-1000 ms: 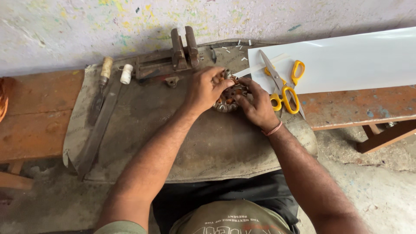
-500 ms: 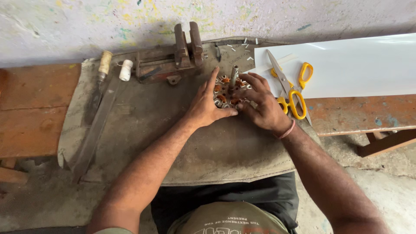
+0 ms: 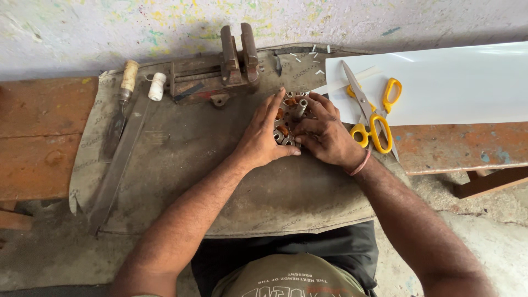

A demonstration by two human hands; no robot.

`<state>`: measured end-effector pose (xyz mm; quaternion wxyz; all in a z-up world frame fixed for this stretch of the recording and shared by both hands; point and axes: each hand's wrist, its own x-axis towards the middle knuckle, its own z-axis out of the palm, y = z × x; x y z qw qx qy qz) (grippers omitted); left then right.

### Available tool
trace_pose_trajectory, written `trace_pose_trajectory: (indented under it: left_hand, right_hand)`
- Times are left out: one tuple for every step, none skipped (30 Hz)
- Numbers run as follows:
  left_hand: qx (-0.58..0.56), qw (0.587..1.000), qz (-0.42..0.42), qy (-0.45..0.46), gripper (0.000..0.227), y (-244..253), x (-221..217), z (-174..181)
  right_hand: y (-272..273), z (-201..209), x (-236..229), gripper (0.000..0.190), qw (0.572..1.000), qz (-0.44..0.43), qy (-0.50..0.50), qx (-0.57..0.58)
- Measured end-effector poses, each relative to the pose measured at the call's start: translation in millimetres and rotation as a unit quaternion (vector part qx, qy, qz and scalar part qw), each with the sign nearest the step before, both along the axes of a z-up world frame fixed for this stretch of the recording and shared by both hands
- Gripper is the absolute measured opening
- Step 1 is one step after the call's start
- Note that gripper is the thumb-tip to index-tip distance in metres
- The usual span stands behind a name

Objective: The person inserts small white plastic spacers into the slots of a circular metal stator core. They use yellow-handled scissors to cut a strip of white material into small pieces and then place them into the stator slots one by one. The person adjusts the stator on the workbench to align the slots during the process.

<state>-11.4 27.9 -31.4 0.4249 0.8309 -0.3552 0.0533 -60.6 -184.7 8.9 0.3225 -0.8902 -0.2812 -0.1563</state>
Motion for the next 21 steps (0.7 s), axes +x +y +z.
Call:
trace_pose_trajectory:
  left_hand:
    - [0.002, 1.000, 0.001, -0.008, 0.144, -0.2, 0.2, -0.4]
    - [0.005, 1.000, 0.002, -0.016, 0.145, 0.0, 0.4, -0.8]
    - [-0.003, 1.000, 0.000, -0.022, 0.145, 0.0, 0.8, -1.1]
    - [-0.010, 1.000, -0.003, -0.028, 0.145, 0.3, 0.8, -1.2]
    - [-0.018, 0.999, -0.005, -0.034, 0.145, 0.4, 0.3, -1.2]
    - [-0.019, 0.999, -0.003, -0.034, 0.145, 0.6, 0.1, -0.6]
    - [-0.020, 0.999, -0.001, -0.033, 0.145, 0.7, 0.0, 0.0]
    - [-0.022, 0.999, 0.001, -0.031, 0.145, 0.5, -0.5, -0.1]
    - [-0.021, 1.000, 0.004, -0.017, 0.144, 0.7, -0.6, -0.2]
    - [-0.020, 1.000, 0.007, -0.003, 0.144, 0.8, -0.7, -0.5]
    - [-0.019, 1.000, 0.011, 0.011, 0.143, 0.8, -0.6, -1.1]
    - [-0.019, 1.000, 0.008, -0.006, 0.140, 1.1, -0.6, -2.2]
    - [-0.019, 1.000, 0.006, -0.022, 0.138, 2.1, -0.5, -3.2]
    - [-0.019, 0.999, 0.004, -0.041, 0.136, 3.0, -0.2, -3.2]
    - [-0.017, 0.999, 0.009, -0.044, 0.135, 1.6, -0.8, -2.8]
    - [-0.014, 0.999, 0.013, -0.048, 0.133, -0.4, -1.4, -1.1]
    - [-0.010, 0.998, 0.017, -0.053, 0.132, -1.9, -2.7, 1.6]
    - [0.016, 0.999, 0.030, -0.040, 0.131, -1.7, -6.7, 3.9]
    - [0.042, 0.998, 0.044, -0.027, 0.131, -0.9, -11.4, 7.0]
    - [0.067, 0.996, 0.056, -0.017, 0.130, -1.3, -13.9, 11.4]
    - [0.079, 0.993, 0.081, -0.017, 0.127, -0.2, -18.8, 14.6]
  right_hand:
    - [-0.2, -0.9, -0.4, 0.026, 1.000, -0.003, -0.005, -0.001]
    - [0.0, -1.7, 0.5, 0.025, 1.000, -0.004, -0.009, -0.001]
    - [0.7, -2.7, 1.9, 0.025, 1.000, -0.006, -0.013, -0.002]
    - [1.2, -3.9, 2.4, 0.025, 1.000, -0.007, -0.017, -0.002]
    - [1.4, -5.0, 1.5, 0.024, 1.000, -0.013, -0.014, -0.004]
    - [1.7, -5.5, 1.2, 0.023, 1.000, -0.017, -0.012, -0.005]
    - [1.4, -5.6, 0.9, 0.022, 1.000, -0.022, -0.010, -0.007]
    - [-0.3, -5.5, -0.1, 0.022, 1.000, -0.031, -0.004, -0.004]
    - [-2.7, -5.2, -0.9, 0.023, 0.999, -0.039, 0.001, -0.001]
    - [-4.5, -5.3, -1.4, 0.023, 0.999, -0.048, 0.006, 0.003]
    - [-4.6, -6.1, -1.0, 0.023, 0.999, -0.049, 0.005, 0.009]
    - [-4.5, -7.7, -0.7, 0.023, 0.999, -0.051, 0.004, 0.015]
    - [-4.6, -9.2, -1.0, 0.023, 0.998, -0.053, 0.003, 0.021]
    - [-4.4, -9.8, -0.7, 0.022, 0.998, -0.055, -0.004, 0.013]
    - [-4.4, -9.7, -0.9, 0.022, 0.998, -0.056, -0.011, 0.005]
    - [-4.2, -9.0, -1.3, 0.021, 0.998, -0.059, -0.019, -0.002]
    - [-5.5, -7.4, -2.0, 0.023, 0.997, -0.071, -0.040, -0.008]
    - [-7.2, -6.5, -4.9, 0.026, 0.995, -0.084, -0.058, -0.013]
    - [-8.2, -6.0, -7.6, 0.028, 0.992, -0.096, -0.075, -0.018]
    - [-9.5, -5.0, -9.4, 0.028, 0.991, -0.115, -0.065, 0.021]
    - [-10.4, -5.2, -12.1, 0.028, 0.988, -0.133, -0.054, 0.060]
